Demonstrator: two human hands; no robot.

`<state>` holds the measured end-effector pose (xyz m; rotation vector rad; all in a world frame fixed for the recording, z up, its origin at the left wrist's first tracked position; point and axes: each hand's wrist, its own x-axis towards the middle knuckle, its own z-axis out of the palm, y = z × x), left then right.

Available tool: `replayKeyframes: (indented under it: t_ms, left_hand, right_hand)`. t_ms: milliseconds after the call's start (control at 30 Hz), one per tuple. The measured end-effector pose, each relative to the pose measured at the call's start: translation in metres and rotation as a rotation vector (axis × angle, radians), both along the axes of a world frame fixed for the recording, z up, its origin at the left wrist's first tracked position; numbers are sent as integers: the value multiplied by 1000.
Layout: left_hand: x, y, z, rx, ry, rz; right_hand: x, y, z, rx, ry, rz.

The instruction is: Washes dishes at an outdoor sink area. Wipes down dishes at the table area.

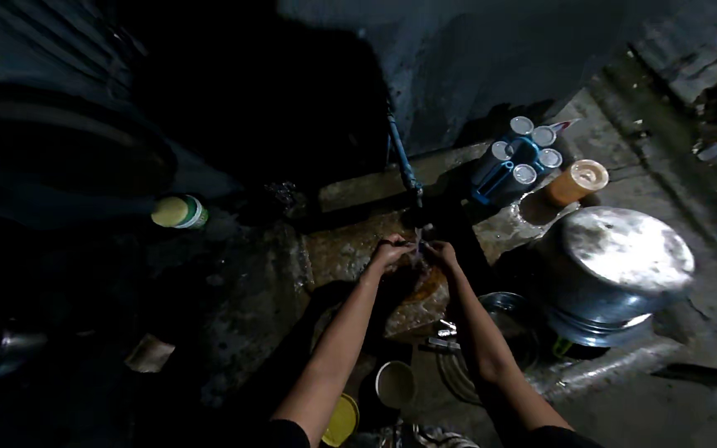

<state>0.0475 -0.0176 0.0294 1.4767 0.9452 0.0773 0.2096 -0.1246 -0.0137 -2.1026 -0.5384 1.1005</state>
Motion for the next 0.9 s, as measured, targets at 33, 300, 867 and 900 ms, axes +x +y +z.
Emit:
replayKeyframes:
  t_ms: [33,300,867,900]
  left_hand:
    - [2,-2,9,-20,13,-12]
    - [25,-14,-9,-410,-197,157]
    - [37,-17,-8,23,-185,-64]
    - [36,-15,-11,63,-219,-92]
  right_hand:
    - [1,-1,-1,-58,-80,55]
    - [-29,-5,13,-55,-6,168]
    - [-12,-17,-8,431,763,-29]
    - [-15,-15,-6,432,734,26]
